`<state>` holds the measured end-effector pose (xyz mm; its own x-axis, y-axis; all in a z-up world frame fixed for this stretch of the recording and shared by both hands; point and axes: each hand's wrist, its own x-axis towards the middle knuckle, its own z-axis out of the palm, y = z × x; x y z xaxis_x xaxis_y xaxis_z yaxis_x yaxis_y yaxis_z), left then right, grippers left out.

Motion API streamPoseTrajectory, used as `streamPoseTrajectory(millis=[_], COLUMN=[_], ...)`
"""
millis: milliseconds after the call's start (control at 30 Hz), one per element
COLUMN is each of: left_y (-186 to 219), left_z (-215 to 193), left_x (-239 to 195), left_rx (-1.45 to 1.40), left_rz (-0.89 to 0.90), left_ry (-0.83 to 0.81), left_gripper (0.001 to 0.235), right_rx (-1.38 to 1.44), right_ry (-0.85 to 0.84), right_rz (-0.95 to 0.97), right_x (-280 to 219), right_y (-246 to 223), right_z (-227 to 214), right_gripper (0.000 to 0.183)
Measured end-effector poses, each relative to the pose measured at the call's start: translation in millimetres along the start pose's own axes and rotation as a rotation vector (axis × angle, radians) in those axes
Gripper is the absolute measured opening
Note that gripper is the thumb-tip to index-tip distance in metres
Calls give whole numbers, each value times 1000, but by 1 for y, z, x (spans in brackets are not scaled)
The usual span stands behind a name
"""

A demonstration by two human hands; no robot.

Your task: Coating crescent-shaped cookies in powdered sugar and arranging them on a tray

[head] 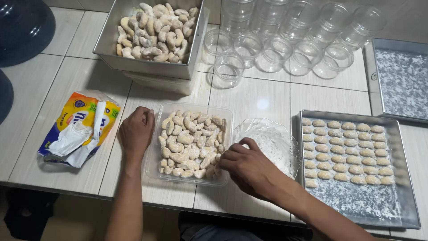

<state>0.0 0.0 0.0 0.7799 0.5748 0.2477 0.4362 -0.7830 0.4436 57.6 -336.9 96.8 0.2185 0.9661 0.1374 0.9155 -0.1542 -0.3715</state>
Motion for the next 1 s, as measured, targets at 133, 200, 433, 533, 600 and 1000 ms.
streamPoseTrajectory(millis=[133, 200, 433, 533, 600, 1000], left_y=[-3, -5, -6, 0, 1, -2], left_z=[2, 5, 1, -8, -7, -2], left_x=[0, 1, 1, -1, -1, -1], left_rx=[-19, -37, -32, -142, -138, -101], left_rz=[-23, -7, 16, 20, 13, 64], left_ry=[4, 17, 20, 0, -2, 33], left_gripper=[14, 15, 18, 22, 23, 19], right_rx=[-93, -148, -198, -316, -299, 195], right_ry=[-77, -273, -385, -289, -281, -202], right_rz=[-30, 56, 13, 52, 20, 300], right_x=[22, 30, 41, 38, 37, 28], right_y=[-8, -13, -3, 4, 7, 5], right_z=[10, 9, 24, 41, 46, -72], right_gripper=[16, 15, 17, 0, 3, 12])
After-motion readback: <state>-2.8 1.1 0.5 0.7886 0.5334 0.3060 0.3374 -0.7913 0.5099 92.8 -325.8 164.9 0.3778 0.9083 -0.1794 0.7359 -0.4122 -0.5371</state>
